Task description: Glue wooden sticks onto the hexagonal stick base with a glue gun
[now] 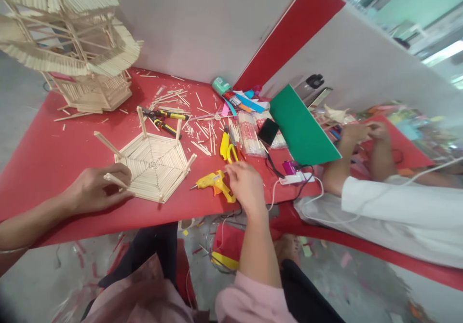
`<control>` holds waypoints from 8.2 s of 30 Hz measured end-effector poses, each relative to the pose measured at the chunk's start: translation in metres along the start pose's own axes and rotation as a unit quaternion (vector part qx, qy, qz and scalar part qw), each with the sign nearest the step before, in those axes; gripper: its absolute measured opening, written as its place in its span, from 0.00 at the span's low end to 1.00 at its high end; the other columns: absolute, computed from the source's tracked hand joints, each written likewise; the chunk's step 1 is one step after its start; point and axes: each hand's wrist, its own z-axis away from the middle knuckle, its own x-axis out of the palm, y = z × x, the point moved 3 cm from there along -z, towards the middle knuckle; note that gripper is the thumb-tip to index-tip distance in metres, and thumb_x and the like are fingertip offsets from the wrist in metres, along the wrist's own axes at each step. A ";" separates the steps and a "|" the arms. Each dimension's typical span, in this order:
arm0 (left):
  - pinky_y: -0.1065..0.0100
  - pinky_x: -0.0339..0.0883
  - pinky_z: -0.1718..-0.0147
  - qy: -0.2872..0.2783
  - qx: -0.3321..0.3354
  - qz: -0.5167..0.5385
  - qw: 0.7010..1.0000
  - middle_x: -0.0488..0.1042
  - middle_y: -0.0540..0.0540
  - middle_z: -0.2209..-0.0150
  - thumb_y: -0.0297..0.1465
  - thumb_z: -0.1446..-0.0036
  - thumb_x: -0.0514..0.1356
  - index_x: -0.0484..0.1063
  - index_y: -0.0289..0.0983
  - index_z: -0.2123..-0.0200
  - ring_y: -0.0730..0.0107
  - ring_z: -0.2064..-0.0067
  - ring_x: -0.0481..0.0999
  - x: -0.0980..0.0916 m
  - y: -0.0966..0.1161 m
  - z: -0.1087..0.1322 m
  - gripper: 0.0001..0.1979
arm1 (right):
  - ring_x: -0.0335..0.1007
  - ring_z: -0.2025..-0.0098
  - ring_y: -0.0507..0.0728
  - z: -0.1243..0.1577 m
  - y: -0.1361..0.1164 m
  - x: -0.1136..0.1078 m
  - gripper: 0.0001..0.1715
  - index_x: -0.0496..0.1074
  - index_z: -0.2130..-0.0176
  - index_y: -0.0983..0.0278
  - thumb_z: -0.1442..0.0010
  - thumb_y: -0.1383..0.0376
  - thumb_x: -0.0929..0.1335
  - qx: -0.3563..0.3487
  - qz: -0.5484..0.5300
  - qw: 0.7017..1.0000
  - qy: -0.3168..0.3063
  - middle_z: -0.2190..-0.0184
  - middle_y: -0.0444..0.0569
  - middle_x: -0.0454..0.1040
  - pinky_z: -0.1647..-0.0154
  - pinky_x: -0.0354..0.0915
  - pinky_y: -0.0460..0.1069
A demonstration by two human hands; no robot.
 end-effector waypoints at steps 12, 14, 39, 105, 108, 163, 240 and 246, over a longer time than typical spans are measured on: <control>0.74 0.64 0.71 -0.001 -0.021 -0.015 1.000 0.78 0.48 0.60 0.33 0.37 0.59 0.73 0.37 0.68 0.78 0.70 0.75 0.001 0.003 0.000 0.08 | 0.77 0.58 0.59 -0.202 -0.084 0.059 0.10 0.82 0.64 0.65 0.48 0.70 0.71 -0.018 0.066 0.987 -0.148 0.66 0.51 0.82 0.58 0.66 0.47; 0.74 0.64 0.71 0.000 -0.023 -0.022 0.999 0.78 0.49 0.61 0.34 0.36 0.59 0.73 0.38 0.68 0.78 0.70 0.75 0.001 0.004 0.000 0.09 | 0.78 0.59 0.61 -0.208 -0.085 0.061 0.07 0.81 0.69 0.67 0.52 0.72 0.72 -0.017 0.065 0.984 -0.163 0.71 0.51 0.81 0.58 0.67 0.48; 0.73 0.66 0.70 0.026 -0.018 -0.014 0.999 0.79 0.46 0.62 0.32 0.39 0.57 0.74 0.38 0.72 0.75 0.69 0.75 -0.004 -0.004 0.002 0.10 | 0.73 0.77 0.49 -0.095 -0.043 -0.012 0.09 0.77 0.69 0.66 0.50 0.64 0.77 0.097 -0.336 0.933 -0.082 0.77 0.46 0.78 0.79 0.67 0.42; 0.67 0.70 0.56 0.200 -0.221 0.148 0.943 0.79 0.42 0.58 0.28 0.34 0.54 0.77 0.36 0.57 0.68 0.56 0.78 0.034 0.091 0.013 0.11 | 0.73 0.61 0.55 0.100 -0.115 0.031 0.21 0.77 0.52 0.65 0.37 0.77 0.61 -0.184 0.032 0.963 0.196 0.63 0.50 0.80 0.59 0.63 0.48; 0.68 0.70 0.60 0.193 -0.250 0.194 0.929 0.78 0.42 0.58 0.28 0.36 0.55 0.76 0.35 0.55 0.69 0.60 0.76 0.043 0.075 -0.010 0.11 | 0.72 0.65 0.54 0.089 -0.113 0.028 0.19 0.78 0.52 0.63 0.37 0.74 0.63 -0.179 0.068 0.965 0.182 0.65 0.49 0.80 0.64 0.60 0.48; 0.73 0.57 0.74 -0.106 -0.262 0.182 0.942 0.72 0.52 0.79 0.24 0.53 0.58 0.75 0.34 0.75 0.77 0.75 0.68 0.054 0.039 -0.089 0.05 | 0.64 0.76 0.51 0.041 -0.120 0.068 0.15 0.77 0.57 0.62 0.29 0.59 0.63 0.066 0.005 0.998 -0.005 0.73 0.47 0.77 0.72 0.42 0.49; 0.71 0.58 0.72 -0.161 -0.287 0.084 0.941 0.74 0.49 0.75 0.23 0.53 0.57 0.80 0.34 0.68 0.73 0.71 0.69 0.062 0.044 -0.092 0.13 | 0.69 0.76 0.51 0.054 -0.118 0.071 0.13 0.82 0.58 0.59 0.39 0.68 0.67 -0.125 0.098 0.977 0.142 0.78 0.43 0.78 0.74 0.47 0.50; 0.72 0.57 0.73 -0.169 -0.280 0.139 0.935 0.73 0.51 0.76 0.23 0.56 0.56 0.79 0.34 0.70 0.76 0.74 0.67 0.060 0.045 -0.090 0.12 | 0.73 0.73 0.51 0.061 -0.114 0.058 0.16 0.82 0.59 0.61 0.39 0.72 0.65 -0.129 0.061 0.952 0.272 0.74 0.42 0.81 0.69 0.57 0.47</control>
